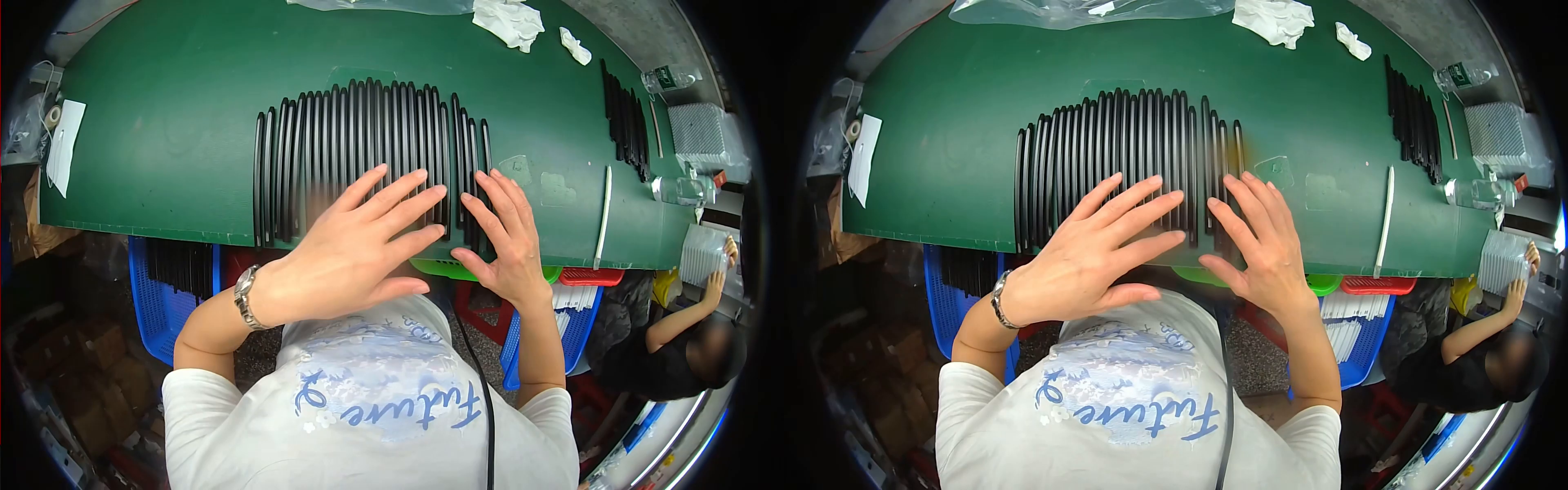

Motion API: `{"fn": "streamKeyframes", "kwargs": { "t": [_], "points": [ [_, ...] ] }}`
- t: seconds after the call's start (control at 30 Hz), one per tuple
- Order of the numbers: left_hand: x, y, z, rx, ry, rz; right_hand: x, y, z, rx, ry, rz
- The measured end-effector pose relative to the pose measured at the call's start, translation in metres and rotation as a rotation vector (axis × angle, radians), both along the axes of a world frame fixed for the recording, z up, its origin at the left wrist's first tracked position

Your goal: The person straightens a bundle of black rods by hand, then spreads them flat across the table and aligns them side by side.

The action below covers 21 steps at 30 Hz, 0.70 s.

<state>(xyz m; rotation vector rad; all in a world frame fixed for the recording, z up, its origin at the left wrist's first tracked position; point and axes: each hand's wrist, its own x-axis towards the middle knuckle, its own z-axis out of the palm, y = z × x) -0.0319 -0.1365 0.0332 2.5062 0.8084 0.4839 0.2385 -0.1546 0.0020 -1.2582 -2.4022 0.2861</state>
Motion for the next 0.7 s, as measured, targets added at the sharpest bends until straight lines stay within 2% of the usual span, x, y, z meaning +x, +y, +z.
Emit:
{"fn": "streamKeyframes", "kwargs": {
  "t": [0.07,0.23,0.27,0.37,0.6,0.7],
  "points": [
    [-0.021,-0.005,0.001,0.004,0.030,0.051,-0.002,0.001,0.000,0.000,0.026,-0.011],
    [-0.067,-0.008,-0.011,0.166,0.197,0.508,-0.015,0.007,0.005,0.050,-0.023,0.066],
    [-0.074,-0.011,-0.012,0.106,0.273,0.524,-0.019,0.010,0.006,0.061,-0.033,0.084],
    [-0.080,-0.015,-0.022,0.012,0.158,0.518,-0.031,0.015,0.009,0.048,-0.083,0.089],
    [-0.071,-0.013,-0.030,0.023,0.126,0.449,-0.052,0.026,0.013,0.079,-0.154,0.105],
    [-0.069,-0.011,-0.032,0.024,0.111,0.446,-0.053,0.026,0.002,0.181,-0.093,0.156]
  ]
}}
